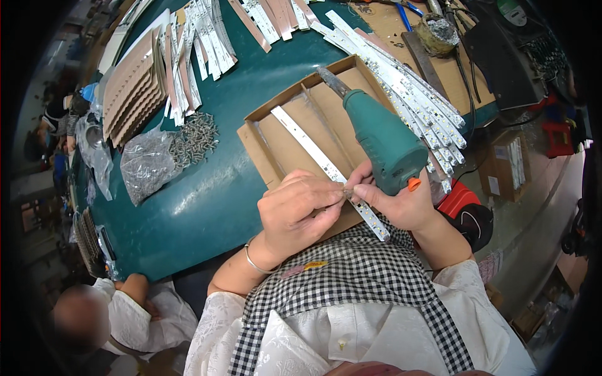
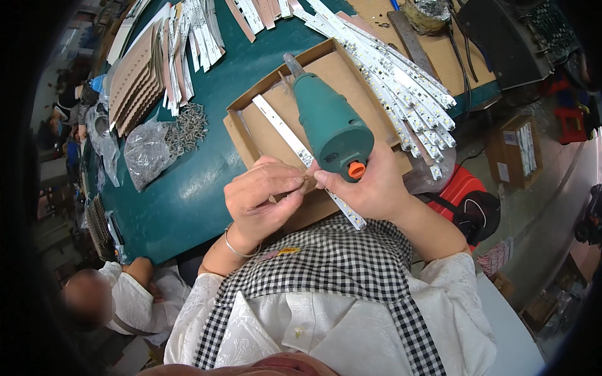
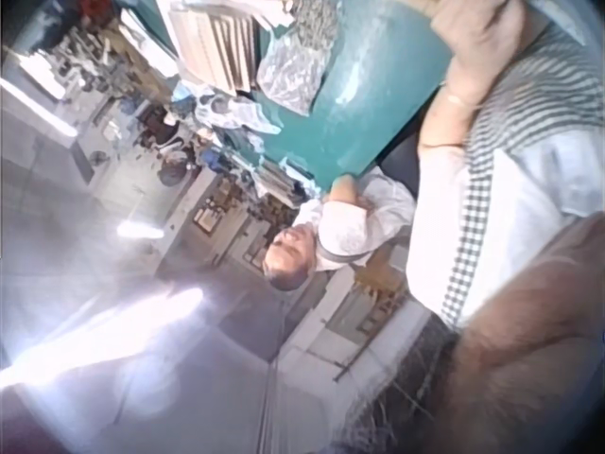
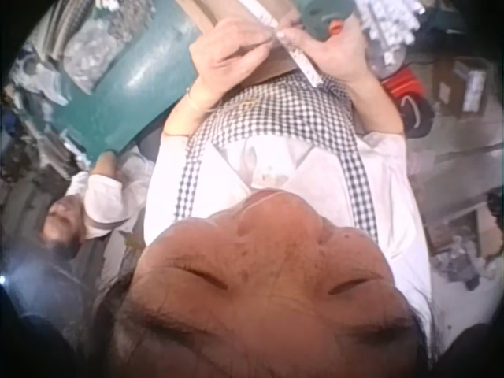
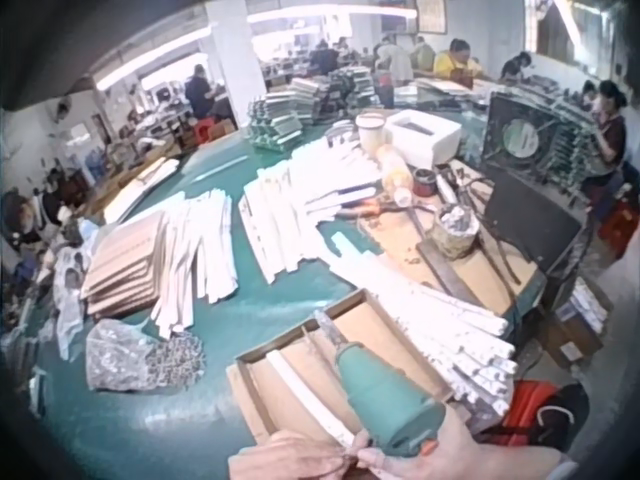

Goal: The person uses a soldering iron to attach small components to LED strips. They pick up each strip, apply solder to specific points, and place the finished strips on the table. The process is repeated for multiple strips throughout the video.

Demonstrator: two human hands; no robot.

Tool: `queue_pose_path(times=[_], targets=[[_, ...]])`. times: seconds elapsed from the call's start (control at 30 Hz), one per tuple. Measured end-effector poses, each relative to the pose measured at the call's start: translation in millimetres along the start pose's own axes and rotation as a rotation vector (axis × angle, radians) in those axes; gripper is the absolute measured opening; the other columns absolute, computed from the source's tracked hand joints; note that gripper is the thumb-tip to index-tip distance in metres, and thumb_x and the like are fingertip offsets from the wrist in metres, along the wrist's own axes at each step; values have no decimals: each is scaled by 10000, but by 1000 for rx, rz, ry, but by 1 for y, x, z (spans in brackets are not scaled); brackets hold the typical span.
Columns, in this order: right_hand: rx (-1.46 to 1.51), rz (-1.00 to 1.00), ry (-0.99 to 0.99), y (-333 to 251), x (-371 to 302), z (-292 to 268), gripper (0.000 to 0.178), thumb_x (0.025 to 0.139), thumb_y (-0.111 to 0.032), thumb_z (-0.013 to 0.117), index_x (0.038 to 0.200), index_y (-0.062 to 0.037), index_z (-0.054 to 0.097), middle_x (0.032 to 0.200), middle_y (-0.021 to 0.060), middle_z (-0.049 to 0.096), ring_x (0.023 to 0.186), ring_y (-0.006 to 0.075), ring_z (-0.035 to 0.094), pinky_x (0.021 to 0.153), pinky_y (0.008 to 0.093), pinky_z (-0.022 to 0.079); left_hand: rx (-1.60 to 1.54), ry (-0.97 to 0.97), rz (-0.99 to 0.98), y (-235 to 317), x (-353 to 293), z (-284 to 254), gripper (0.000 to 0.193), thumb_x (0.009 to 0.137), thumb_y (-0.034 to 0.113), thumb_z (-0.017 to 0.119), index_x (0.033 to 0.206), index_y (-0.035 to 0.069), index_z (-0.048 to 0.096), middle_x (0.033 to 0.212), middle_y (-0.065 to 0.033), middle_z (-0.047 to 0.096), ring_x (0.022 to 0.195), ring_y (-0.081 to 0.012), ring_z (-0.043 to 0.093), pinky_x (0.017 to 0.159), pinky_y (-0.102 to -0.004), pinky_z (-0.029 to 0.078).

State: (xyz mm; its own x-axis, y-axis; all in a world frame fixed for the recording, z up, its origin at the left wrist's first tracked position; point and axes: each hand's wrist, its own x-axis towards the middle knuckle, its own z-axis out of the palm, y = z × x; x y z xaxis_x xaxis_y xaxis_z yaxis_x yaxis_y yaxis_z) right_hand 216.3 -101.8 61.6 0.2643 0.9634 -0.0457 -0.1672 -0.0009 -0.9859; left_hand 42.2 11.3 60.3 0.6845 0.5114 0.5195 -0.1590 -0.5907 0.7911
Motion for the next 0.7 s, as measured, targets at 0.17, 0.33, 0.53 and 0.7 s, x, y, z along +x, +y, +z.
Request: queue_pose_path(times=[0.17, 0.33, 0.53, 0.7], targets=[[26, 33, 79, 1, 0, 4, 455, 801, 9, 753, 1210, 16, 553, 1005, 70, 673, 897, 114, 651, 810, 273, 539, 104, -14, 50, 0, -3, 1, 232, 654, -98, 795, 844, -10, 695, 837, -127, 722, 741, -251, 708, 685, -350, 533], [-56, -91, 51, 9, 2, 2, 601, 746, -15, 794, 1278, 18, 518, 1057, 79, 655, 940, 125, 640, 835, 281, 525, 227, -31, 137, 3, -2, 3, 262, 626, -88, 818, 844, -5, 698, 849, -114, 710, 717, -249, 676, 671, -344, 524], [-269, -270, 31, 6, 3, 2, 649, 713, 12, 769, 1303, 35, 499, 1075, 135, 659, 968, 199, 673, 851, 310, 529, 238, -13, 135, 2, -3, 4, 241, 671, -15, 822, 879, 16, 704, 882, -97, 730, 735, -221, 681, 669, -336, 521], [-287, -279, 37, 8, 3, 4, 675, 688, 26, 755, 1311, 38, 496, 1080, 151, 670, 995, 232, 691, 859, 322, 532, 151, -6, 41, 1, -6, 5, 238, 657, -34, 812, 867, 15, 711, 862, -99, 735, 726, -222, 693, 661, -329, 529]])
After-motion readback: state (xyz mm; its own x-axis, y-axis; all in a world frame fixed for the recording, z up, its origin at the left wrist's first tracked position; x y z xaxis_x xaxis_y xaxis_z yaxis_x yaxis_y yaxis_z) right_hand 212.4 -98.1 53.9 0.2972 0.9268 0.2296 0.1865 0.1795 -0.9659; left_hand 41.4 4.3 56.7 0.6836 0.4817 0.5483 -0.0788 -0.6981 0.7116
